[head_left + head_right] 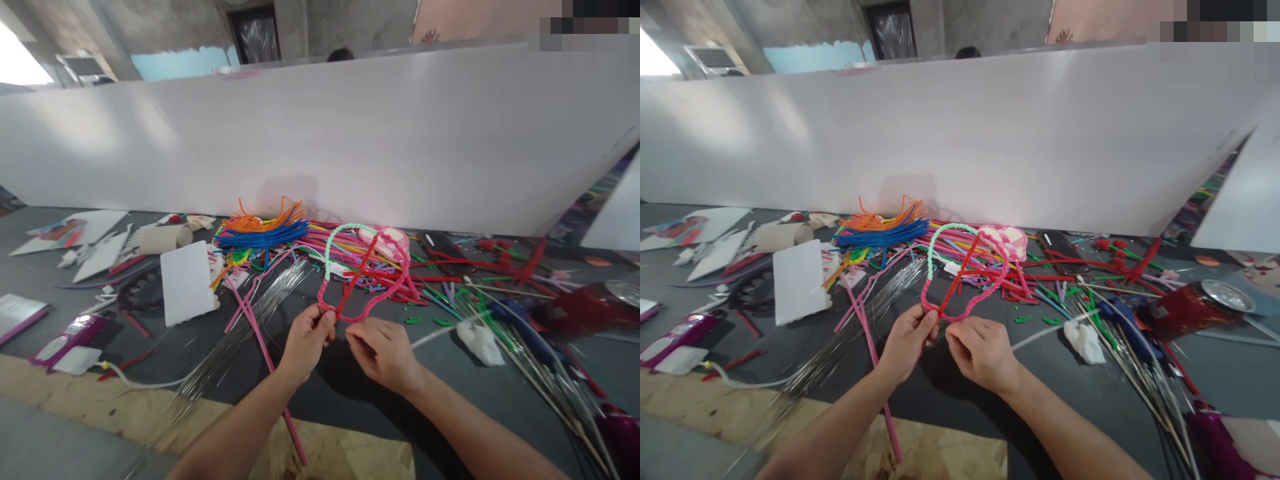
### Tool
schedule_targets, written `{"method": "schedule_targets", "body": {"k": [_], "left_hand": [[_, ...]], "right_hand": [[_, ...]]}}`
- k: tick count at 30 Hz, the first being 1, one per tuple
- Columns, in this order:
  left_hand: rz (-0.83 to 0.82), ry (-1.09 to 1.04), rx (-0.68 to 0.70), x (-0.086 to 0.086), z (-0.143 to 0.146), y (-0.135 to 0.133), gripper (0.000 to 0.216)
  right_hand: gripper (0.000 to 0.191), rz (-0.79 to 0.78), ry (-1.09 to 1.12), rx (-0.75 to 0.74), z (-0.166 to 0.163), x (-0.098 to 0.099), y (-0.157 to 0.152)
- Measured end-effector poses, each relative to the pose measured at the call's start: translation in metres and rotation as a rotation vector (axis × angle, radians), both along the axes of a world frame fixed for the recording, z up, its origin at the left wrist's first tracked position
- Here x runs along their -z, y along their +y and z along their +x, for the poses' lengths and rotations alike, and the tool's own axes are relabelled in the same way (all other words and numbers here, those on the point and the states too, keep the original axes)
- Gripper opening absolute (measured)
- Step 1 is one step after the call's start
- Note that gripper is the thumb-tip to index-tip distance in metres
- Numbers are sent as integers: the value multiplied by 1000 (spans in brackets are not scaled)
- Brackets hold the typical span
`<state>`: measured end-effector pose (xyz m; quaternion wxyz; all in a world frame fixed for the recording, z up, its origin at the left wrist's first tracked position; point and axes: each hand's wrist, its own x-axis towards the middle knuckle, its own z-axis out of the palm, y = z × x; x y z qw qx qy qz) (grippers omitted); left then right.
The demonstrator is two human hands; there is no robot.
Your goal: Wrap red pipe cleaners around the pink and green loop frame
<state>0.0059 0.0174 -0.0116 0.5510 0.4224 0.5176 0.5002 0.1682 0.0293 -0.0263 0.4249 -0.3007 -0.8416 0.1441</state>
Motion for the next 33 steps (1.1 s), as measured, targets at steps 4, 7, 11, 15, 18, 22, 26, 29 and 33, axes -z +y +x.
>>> {"method": "schedule_targets", "body": {"k": [4, 7, 11, 15, 18, 22, 26, 29, 33], "left_hand": [[-38, -156, 84, -6, -4, 0, 31], [-196, -311, 270, -9, -3, -3, 34], [-339, -384, 392, -9, 0, -6, 38], [-362, -429, 418, -7, -1, -6, 38], [-374, -421, 422, -8, -1, -7, 38], [-381, -385, 416, -10, 2, -8, 40], [-374, -366, 383, -10, 4, -8, 40], [-352, -364, 335, -10, 3, -7, 38], [-279, -392, 267, -9, 2, -7, 34]], "right_hand": [[12, -417, 200, 28, -3, 5, 6], [20, -726, 501, -12, -2, 5, 13], [20, -831, 594, -294, 3, 1, 17], [18, -778, 539, -488, 6, -4, 18], [18, -788, 497, -538, 8, -6, 20], [19, -866, 406, -529, 13, -7, 21], [27, -925, 350, -526, 14, -8, 19], [32, -858, 310, -443, 11, -11, 17], [33, -746, 238, -289, 7, -13, 15]]}}
